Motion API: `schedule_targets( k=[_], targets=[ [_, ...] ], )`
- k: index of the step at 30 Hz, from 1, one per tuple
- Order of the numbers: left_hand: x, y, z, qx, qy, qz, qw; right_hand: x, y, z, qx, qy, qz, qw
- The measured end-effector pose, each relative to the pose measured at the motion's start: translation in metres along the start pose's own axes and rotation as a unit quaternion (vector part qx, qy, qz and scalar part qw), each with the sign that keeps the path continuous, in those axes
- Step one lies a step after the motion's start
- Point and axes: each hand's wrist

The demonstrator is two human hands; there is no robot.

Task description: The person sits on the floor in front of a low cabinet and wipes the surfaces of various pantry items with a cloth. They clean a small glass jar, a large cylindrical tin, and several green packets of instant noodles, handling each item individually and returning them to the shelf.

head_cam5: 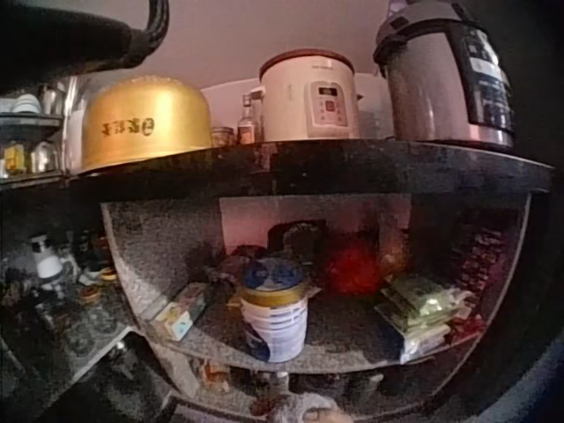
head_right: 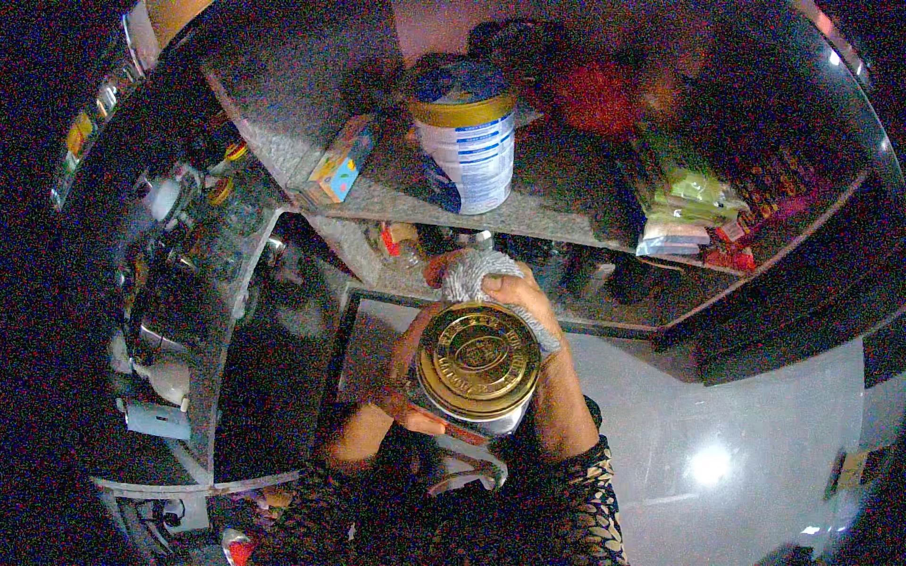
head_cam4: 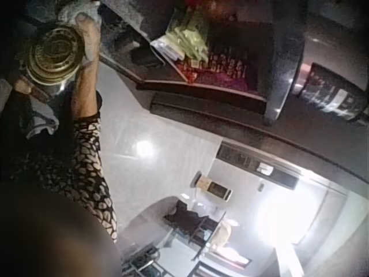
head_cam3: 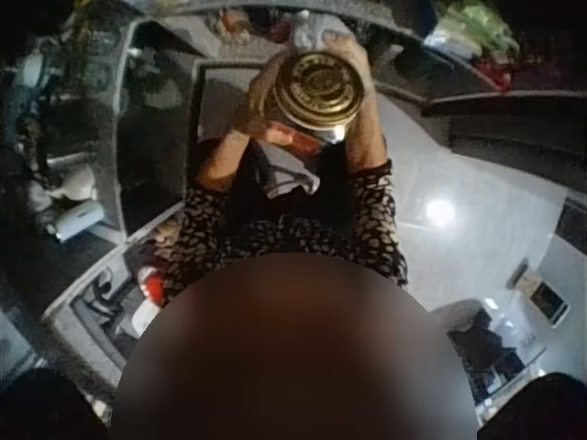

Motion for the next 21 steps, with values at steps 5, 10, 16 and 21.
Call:
schedule_targets(
  k=[5, 10, 16, 21],
  targets=[
    [0.003, -0.003, -0.007, -0.070, 0.069, 0.051, 0.994, 0.014, -0.006, 0.016, -0.027, -0.090, -0.019, 0.995],
    [0.017, -0.007, -0.018, -0.155, -0.048, 0.053, 0.985, 0.025, -0.026, 0.045, -0.170, -0.186, -0.157, 0.955],
    [-0.002, -0.014, -0.016, -0.275, -0.148, -0.010, 0.950, 0.012, -0.031, 0.063, -0.067, -0.377, -0.250, 0.889],
    [0.015, -0.023, -0.041, -0.355, -0.234, -0.002, 0.905, -0.016, -0.042, 0.066, 0.095, -0.509, -0.381, 0.766]
  ],
)
Point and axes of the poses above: each hand's wrist, its own y-axis towards the middle knuckle, its own z-axis out of the palm, x = y × z, and after that the axes turned 13 degrees about -z, right-handed
